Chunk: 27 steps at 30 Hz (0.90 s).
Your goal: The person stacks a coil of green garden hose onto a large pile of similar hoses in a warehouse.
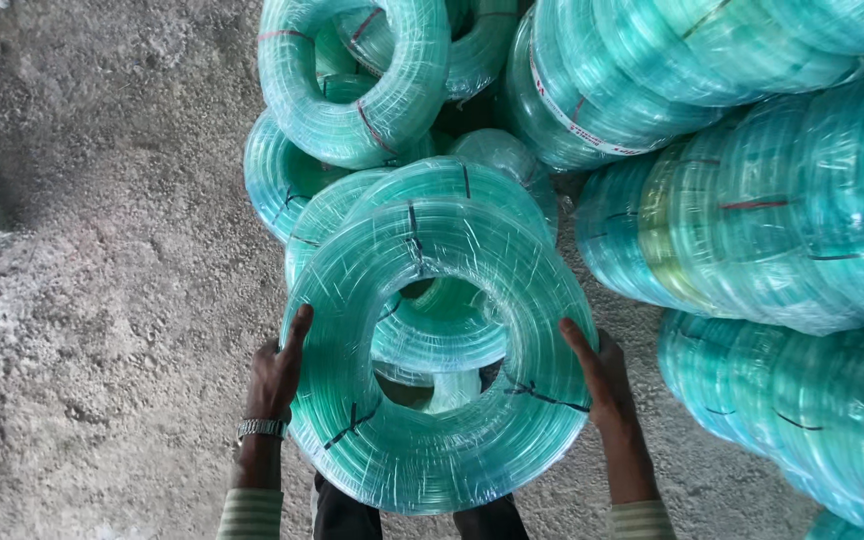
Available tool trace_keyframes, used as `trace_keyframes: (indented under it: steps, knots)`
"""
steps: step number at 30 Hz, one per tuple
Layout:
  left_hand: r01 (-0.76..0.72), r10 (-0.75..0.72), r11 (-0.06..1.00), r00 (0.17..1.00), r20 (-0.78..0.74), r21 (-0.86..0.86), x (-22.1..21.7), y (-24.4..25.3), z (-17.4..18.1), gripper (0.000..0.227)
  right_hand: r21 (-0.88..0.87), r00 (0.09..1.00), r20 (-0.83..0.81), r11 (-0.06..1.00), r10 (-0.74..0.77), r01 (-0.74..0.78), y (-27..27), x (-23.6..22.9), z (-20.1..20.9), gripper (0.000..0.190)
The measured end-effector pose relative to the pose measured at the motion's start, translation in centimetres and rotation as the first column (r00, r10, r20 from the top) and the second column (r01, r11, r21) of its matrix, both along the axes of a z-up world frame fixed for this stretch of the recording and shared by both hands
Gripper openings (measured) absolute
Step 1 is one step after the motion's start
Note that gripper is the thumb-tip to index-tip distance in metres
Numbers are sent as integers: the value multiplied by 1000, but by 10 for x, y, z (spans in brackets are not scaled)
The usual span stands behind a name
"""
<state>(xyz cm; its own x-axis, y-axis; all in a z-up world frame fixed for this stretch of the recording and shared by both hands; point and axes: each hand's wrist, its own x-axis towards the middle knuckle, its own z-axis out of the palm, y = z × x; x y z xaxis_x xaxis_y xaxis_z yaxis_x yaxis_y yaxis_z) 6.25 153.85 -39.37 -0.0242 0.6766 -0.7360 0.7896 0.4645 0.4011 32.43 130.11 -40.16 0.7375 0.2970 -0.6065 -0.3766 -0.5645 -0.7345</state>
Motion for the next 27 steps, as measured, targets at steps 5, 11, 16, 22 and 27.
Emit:
trace_keyframes:
  steps: [5,11,16,22,27]
  knots:
    - [8,-11,998,999,53,60,-62,-13,-43,96,-61,993,17,991,120,-119,-8,9,59,56]
    - [-8,-2,991,997,76,131,-70,-49,81,71,-94,998,-61,995,21,-26,-34,-7,144,58]
    - [-47,32,994,988,148,97,-102,-74,152,70,-182,994,-105,983,-12,-7,-68,-32,197,55]
    - [-4,-9,984,998,69,180,-166,-97,181,74,-203,998,-50,978,38,-47,-118,-79,231,59]
    - [-90,28,954,977,213,286,-210,-109,221,69,-242,929,223,940,295,-241,-204,-124,228,75]
